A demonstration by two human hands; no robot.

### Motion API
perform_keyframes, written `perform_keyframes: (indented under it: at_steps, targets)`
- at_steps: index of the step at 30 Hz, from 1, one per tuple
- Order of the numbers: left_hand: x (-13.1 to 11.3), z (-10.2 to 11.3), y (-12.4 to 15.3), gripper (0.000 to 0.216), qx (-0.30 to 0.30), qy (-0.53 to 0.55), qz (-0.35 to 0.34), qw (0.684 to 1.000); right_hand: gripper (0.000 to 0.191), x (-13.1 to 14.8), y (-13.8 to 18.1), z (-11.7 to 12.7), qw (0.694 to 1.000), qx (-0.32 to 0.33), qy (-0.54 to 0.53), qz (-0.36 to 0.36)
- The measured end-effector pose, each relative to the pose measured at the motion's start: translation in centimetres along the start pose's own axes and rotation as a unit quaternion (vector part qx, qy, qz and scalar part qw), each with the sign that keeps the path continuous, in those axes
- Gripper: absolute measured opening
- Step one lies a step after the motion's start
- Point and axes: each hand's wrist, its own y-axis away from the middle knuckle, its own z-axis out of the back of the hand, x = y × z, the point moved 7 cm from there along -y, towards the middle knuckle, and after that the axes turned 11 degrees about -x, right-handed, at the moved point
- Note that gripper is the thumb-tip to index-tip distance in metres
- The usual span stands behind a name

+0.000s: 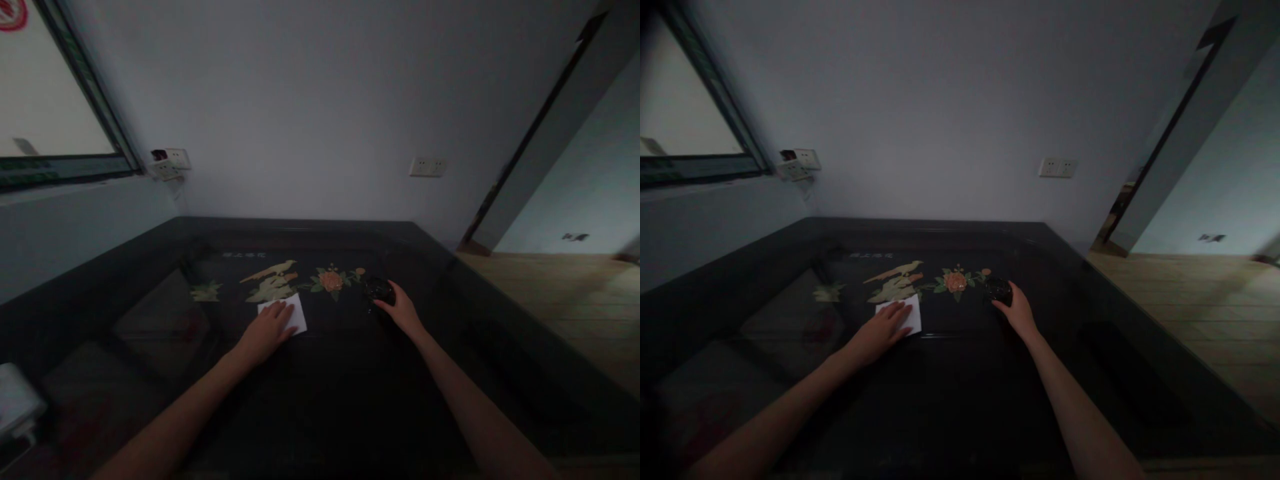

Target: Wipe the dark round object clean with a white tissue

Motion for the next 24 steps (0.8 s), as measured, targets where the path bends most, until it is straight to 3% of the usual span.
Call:
perform_keyframes:
  at_steps: [3,7,14,18,24]
  targets:
    - [1.9,0.7,-0.3,0.052,-0.035,-0.021,0.028,0.999,0.066,1.1,0.3,-0.2,1.000,-0.001,0.015,0.007]
    - [2.3,0.6,-0.4,0.050,-0.049,-0.040,0.036,0.997,0.064,3.7,0.5,-2.0,0.998,0.024,0.030,0.044]
    - [2.7,-0.4,0.2,0.051,-0.043,-0.029,0.049,0.997,0.065,10.4,1.1,-8.1,0.990,0.084,0.022,0.110]
    - [2.9,0.3,-0.1,0.050,-0.050,-0.016,0.048,0.997,0.068,14.9,2.1,-11.8,0.978,0.132,0.013,0.160]
    - [7.0,2.6,-0.8,0.033,-0.077,-0.007,0.110,0.991,0.070,19.2,2.6,-16.4,0.974,0.166,0.003,0.156]
